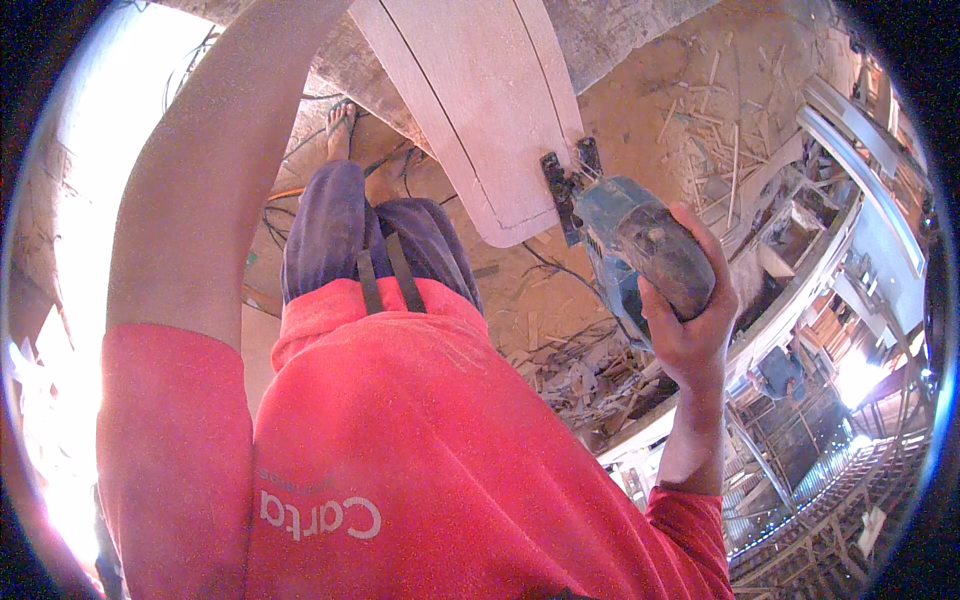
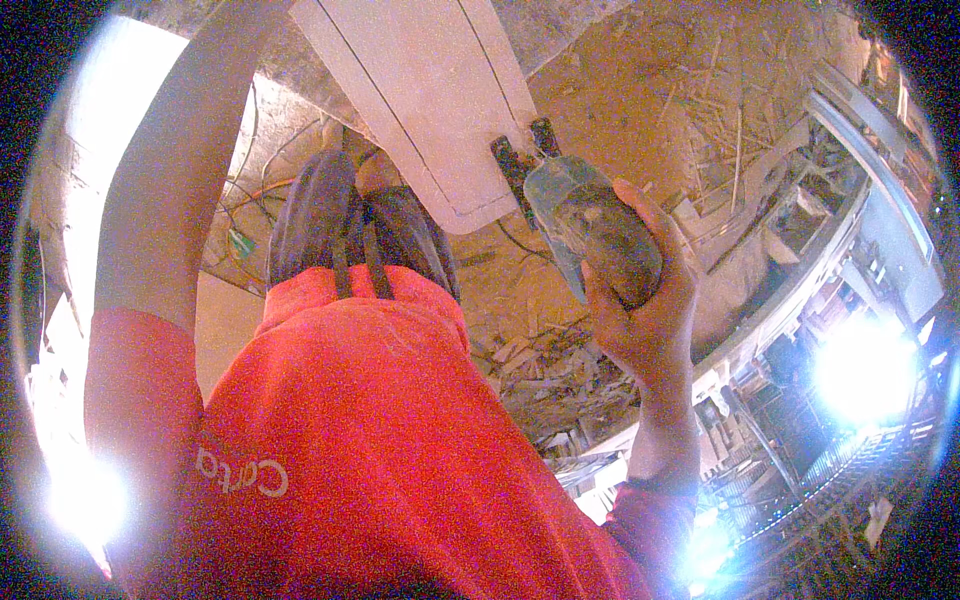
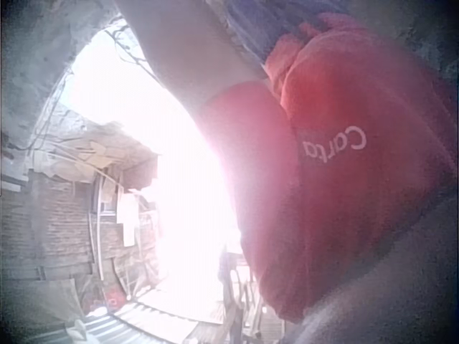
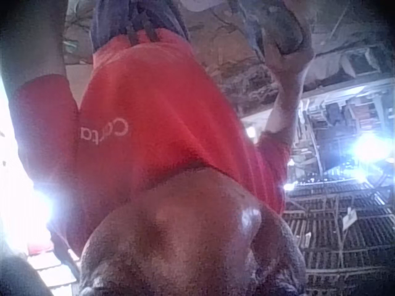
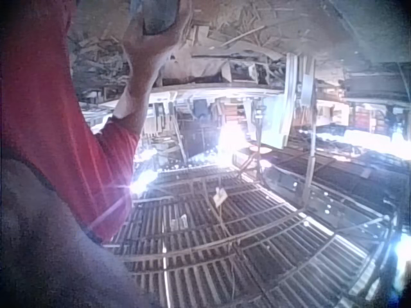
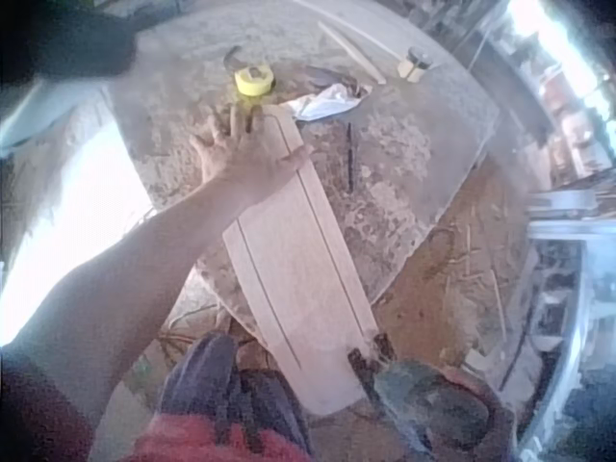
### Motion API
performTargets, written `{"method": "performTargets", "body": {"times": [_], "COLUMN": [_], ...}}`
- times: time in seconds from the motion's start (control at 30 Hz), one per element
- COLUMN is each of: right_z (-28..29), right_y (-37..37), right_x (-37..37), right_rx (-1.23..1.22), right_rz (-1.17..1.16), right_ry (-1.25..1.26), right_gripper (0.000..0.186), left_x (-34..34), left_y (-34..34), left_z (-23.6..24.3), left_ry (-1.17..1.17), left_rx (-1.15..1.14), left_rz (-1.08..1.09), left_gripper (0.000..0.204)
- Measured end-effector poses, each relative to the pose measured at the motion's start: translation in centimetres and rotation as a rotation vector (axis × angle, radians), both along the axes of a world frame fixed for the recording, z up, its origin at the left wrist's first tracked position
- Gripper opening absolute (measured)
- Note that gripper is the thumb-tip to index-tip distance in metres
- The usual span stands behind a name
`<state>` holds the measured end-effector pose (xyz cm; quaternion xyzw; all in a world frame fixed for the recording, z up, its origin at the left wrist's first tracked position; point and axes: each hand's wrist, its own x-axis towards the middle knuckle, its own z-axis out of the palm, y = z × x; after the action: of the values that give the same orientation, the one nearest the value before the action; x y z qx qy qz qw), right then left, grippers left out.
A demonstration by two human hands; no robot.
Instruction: The person uses a jigsaw to cut a rectangular shape out of a light-colored board. They guide the tool along a marked line, completing the cut and lifting the finished piece from the workbench.
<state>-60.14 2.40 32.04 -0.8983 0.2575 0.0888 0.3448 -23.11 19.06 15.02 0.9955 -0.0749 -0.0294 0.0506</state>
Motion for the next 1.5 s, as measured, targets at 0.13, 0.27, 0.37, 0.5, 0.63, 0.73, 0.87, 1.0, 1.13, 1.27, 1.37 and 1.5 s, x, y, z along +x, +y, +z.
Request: {"method": "performTargets", "body": {"times": [0.13, 0.27, 0.37, 0.5, 0.63, 0.73, 0.87, 1.0, 1.13, 1.27, 1.37, 1.5], "right_z": [0.0, 0.3, 0.4, 0.4, 0.5, 0.6, 0.6, 1.0, 1.3, 1.6, 1.6, 1.6], "right_y": [0.0, -0.1, -0.1, -0.3, -0.3, 0.0, 0.4, 0.5, 1.3, 1.6, 1.8, 1.7], "right_x": [0.1, 0.2, 0.4, 0.1, 0.3, 0.2, 0.4, 0.6, 1.2, 1.3, 1.5, 1.3], "right_rx": [0.006, 0.061, 0.098, 0.068, 0.039, 0.042, 0.038, -0.008, 0.063, 0.077, 0.106, 0.130], "right_rz": [-0.004, 0.035, 0.052, 0.064, 0.083, 0.068, 0.013, 0.091, 0.015, 0.002, -0.014, -0.046], "right_ry": [0.003, 0.035, 0.040, 0.063, 0.056, 0.041, 0.026, 0.052, 0.046, 0.035, 0.024, 0.029], "right_gripper": [0.068, 0.069, 0.070, 0.070, 0.069, 0.069, 0.068, 0.068, 0.068, 0.068, 0.068, 0.068], "left_x": [0.2, -0.8, 0.0, -0.4, -0.3, 0.1, 0.2, 0.0, 0.1, 0.1, 0.1, -0.2], "left_y": [0.0, -0.3, 0.3, -0.1, -0.1, 0.0, 0.1, 0.3, 0.5, 0.5, 0.6, 0.6], "left_z": [-0.4, 0.9, -0.1, 0.7, 0.1, -0.2, 0.2, 0.7, 0.5, 0.9, 0.6, 1.0], "left_ry": [-0.004, 0.017, 0.010, 0.042, 0.030, 0.027, 0.048, 0.067, 0.037, 0.037, 0.021, 0.024], "left_rx": [-0.003, 0.061, 0.017, 0.027, -0.012, -0.028, -0.040, -0.039, -0.037, -0.005, -0.020, -0.002], "left_rz": [-0.011, 0.000, -0.040, -0.012, -0.001, 0.004, 0.007, -0.016, -0.014, -0.010, -0.011, -0.023], "left_gripper": [0.113, 0.111, 0.110, 0.111, 0.113, 0.114, 0.113, 0.112, 0.112, 0.112, 0.113, 0.112]}}
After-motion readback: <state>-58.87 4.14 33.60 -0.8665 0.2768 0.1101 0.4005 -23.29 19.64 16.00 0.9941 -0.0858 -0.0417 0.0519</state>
